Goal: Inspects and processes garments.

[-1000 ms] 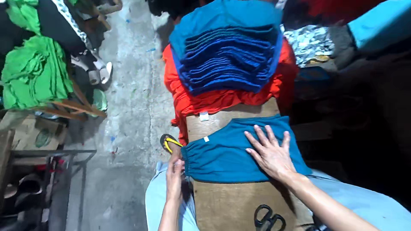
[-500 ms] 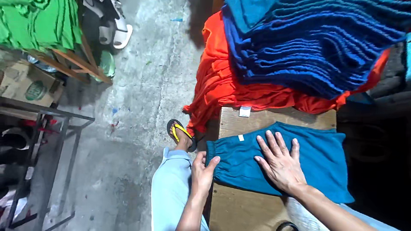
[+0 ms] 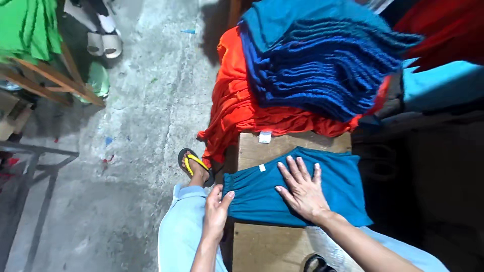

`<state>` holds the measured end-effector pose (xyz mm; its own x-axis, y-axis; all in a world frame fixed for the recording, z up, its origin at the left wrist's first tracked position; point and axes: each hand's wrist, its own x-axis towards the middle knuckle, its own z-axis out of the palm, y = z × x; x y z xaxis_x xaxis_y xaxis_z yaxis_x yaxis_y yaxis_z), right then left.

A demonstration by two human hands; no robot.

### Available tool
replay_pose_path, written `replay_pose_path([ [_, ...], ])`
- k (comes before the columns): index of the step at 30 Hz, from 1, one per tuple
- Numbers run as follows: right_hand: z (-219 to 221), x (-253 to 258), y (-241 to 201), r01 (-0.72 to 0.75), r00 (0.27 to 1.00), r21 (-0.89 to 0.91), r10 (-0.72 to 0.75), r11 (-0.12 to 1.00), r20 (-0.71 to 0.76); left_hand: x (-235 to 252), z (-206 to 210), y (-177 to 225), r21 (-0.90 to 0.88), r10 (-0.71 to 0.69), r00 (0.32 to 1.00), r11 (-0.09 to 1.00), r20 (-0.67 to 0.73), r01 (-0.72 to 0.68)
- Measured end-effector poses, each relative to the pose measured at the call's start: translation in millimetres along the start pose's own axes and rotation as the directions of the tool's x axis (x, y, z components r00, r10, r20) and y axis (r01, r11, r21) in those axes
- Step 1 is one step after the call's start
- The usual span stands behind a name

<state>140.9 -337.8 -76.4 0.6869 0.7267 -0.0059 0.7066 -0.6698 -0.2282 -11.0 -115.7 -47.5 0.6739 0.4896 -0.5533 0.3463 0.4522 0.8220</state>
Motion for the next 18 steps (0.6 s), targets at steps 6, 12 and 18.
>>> replay_pose_path([
  [6, -19, 1, -12, -0.052, 0.999, 0.144, 0.054, 0.988, -0.007, 11, 2, 18, 0.188, -0.019, 0.999, 0.982, 0.038, 0.011],
  [12, -22, 12, 19, -0.171, 0.985, 0.22, 0.165, 0.96, 0.046, 17, 19, 10, 0.18, -0.051, 0.987, 0.981, -0.149, 0.078],
  [18, -49, -4, 58, -0.252, 0.843, 0.43, 0.415, 0.867, -0.342, 12, 8, 16, 0.716, 0.38, 0.925, 0.648, -0.008, -0.26],
])
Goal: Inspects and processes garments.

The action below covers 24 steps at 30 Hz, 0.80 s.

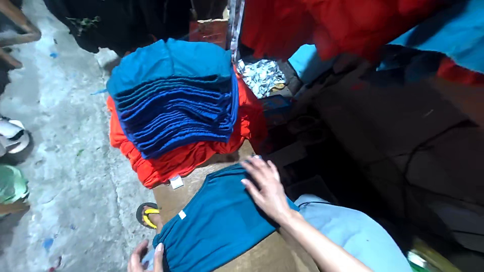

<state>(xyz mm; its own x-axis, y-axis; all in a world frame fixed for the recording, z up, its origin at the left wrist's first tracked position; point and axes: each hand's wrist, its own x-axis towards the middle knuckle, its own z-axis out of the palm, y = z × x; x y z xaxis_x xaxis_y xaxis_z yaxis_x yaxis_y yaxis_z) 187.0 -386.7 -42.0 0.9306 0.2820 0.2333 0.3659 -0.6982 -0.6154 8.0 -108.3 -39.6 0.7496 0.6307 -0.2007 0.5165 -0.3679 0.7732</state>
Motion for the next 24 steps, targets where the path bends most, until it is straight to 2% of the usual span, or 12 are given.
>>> replay_pose_path([
  [2, -22, 9, 19, -0.237, 0.972, 0.064, 0.237, 0.969, 0.007, 5, 8, 22, 0.229, 0.301, 0.953, 0.93, -0.026, -0.288],
  [4, -32, 17, 34, -0.405, 0.914, 0.183, 0.391, 0.896, 0.11, 13, 37, 56, 0.29, 0.528, 0.849, 0.809, 0.026, -0.512],
  [6, -27, 28, 42, -0.461, 0.888, 0.281, 0.435, 0.842, 0.151, 23, 78, 84, 0.248, 0.653, 0.749, 0.712, 0.111, -0.657],
  [8, -21, 37, 44, -0.419, 0.908, 0.282, 0.398, 0.863, 0.129, 35, 117, 96, 0.222, 0.736, 0.659, 0.624, 0.153, -0.749],
  [11, -18, 41, 46, -0.259, 0.966, 0.186, 0.254, 0.948, 0.05, 45, 149, 88, 0.318, 0.787, 0.588, 0.517, 0.188, -0.794],
  [15, -15, 35, 49, -0.12, 0.991, 0.078, 0.125, 0.99, -0.056, 42, 153, 82, 0.417, 0.796, 0.543, 0.412, 0.268, -0.81],
  [18, -15, 36, 53, -0.17, 0.983, 0.178, 0.18, 0.969, -0.039, 43, 154, 84, 0.465, 0.779, 0.53, 0.354, 0.334, -0.812],
  [21, -21, 37, 53, -0.293, 0.955, 0.351, 0.286, 0.889, 0.073, 41, 153, 85, 0.477, 0.754, 0.545, 0.35, 0.367, -0.806],
  [24, -24, 40, 53, -0.349, 0.937, 0.447, 0.296, 0.823, 0.188, 41, 153, 85, 0.481, 0.753, 0.545, 0.348, 0.368, -0.805],
])
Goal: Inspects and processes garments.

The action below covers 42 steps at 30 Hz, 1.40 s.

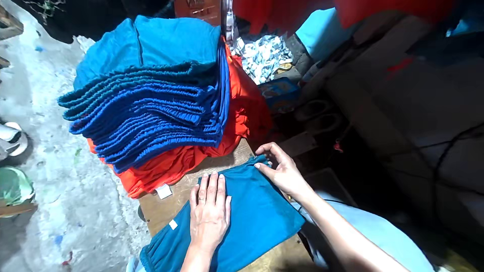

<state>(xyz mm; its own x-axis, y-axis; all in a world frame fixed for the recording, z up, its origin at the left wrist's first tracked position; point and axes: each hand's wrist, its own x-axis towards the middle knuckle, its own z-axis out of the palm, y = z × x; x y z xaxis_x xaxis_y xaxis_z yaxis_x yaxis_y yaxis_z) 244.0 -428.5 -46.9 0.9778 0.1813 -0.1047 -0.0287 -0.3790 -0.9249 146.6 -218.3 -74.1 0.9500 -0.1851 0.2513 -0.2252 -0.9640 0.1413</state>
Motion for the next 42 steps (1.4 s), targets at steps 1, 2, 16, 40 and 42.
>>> replay_pose_path([
  [1, 0, 0, -2, -0.016, 1.0, 0.021, 0.016, 1.0, 0.012, 0, 0, 0, 0.001, -0.001, 1.0, 1.0, -0.004, 0.001],
  [2, 0, 1, -4, -0.025, 1.0, 0.027, 0.025, 0.999, 0.006, -1, 0, 0, 0.002, -0.001, 1.0, 1.0, -0.009, 0.001],
  [16, 11, 2, 6, 0.026, 0.97, -0.207, -0.075, 0.978, -0.233, -1, 0, 0, 0.021, 0.001, 1.0, 1.0, 0.012, -0.001],
  [40, -21, -104, 22, -0.364, 0.907, 0.097, 0.376, 0.926, -0.191, -6, -3, 4, -0.011, -0.019, 0.978, 1.0, 0.206, 0.022],
  [42, -20, -108, 19, -0.424, 0.876, 0.164, 0.449, 0.891, -0.178, -5, -4, 3, -0.011, -0.014, 0.979, 1.0, 0.204, 0.016],
])
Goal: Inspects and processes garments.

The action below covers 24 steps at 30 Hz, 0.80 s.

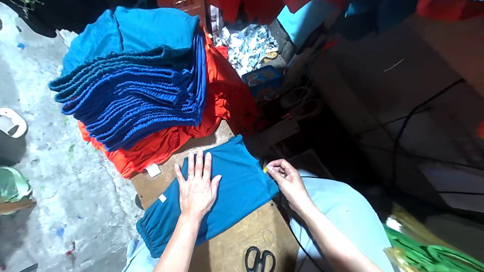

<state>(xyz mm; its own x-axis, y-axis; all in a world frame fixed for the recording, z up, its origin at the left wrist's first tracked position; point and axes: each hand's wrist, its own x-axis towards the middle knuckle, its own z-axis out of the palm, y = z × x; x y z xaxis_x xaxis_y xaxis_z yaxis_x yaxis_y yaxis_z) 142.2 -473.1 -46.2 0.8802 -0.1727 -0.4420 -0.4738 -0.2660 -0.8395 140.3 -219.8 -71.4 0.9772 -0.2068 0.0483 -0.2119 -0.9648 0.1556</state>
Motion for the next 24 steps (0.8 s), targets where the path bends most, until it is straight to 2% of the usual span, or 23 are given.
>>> replay_pose_path([
  [3, -1, -13, 5, -0.034, 0.99, -0.089, 0.045, 0.995, 0.13, 0, 1, 0, -0.017, 0.0, 1.0, 1.0, 0.008, 0.0],
  [5, -8, -21, 6, -0.043, 0.989, -0.122, 0.06, 0.992, 0.134, 1, 0, 0, -0.019, 0.003, 1.0, 1.0, 0.022, -0.003],
  [8, -32, -27, 10, -0.121, 0.991, -0.025, 0.122, 0.992, 0.053, 0, -1, 0, -0.02, 0.009, 0.999, 1.0, 0.031, -0.008],
  [12, -56, -26, 23, -0.199, 0.964, 0.173, 0.225, 0.965, -0.144, 0, -1, 0, -0.025, 0.01, 1.0, 1.0, 0.027, -0.009],
  [13, -55, -26, 22, -0.211, 0.965, 0.165, 0.233, 0.963, -0.124, 1, -1, 0, -0.027, 0.007, 1.0, 1.0, 0.024, -0.007],
  [15, -42, -29, 14, -0.229, 0.973, 0.056, 0.228, 0.972, 0.024, 1, -1, 0, -0.033, 0.003, 1.0, 0.999, 0.023, -0.002],
  [17, -23, -28, 5, -0.19, 0.968, -0.049, 0.195, 0.981, 0.16, 1, -2, 0, -0.035, -0.006, 0.999, 0.999, 0.039, 0.008],
  [18, -14, -26, 2, -0.156, 0.97, -0.072, 0.166, 0.985, 0.177, 1, -2, 0, -0.035, -0.01, 0.999, 0.999, 0.044, 0.012],
  [21, -11, -25, 3, -0.108, 0.992, 0.019, 0.107, 0.994, 0.067, 1, -3, 0, -0.029, -0.015, 0.998, 0.999, 0.054, 0.016],
  [24, -21, -23, 12, -0.212, 0.975, 0.173, 0.22, 0.962, -0.029, 1, -2, -1, -0.024, -0.006, 0.999, 1.0, 0.049, 0.007],
])
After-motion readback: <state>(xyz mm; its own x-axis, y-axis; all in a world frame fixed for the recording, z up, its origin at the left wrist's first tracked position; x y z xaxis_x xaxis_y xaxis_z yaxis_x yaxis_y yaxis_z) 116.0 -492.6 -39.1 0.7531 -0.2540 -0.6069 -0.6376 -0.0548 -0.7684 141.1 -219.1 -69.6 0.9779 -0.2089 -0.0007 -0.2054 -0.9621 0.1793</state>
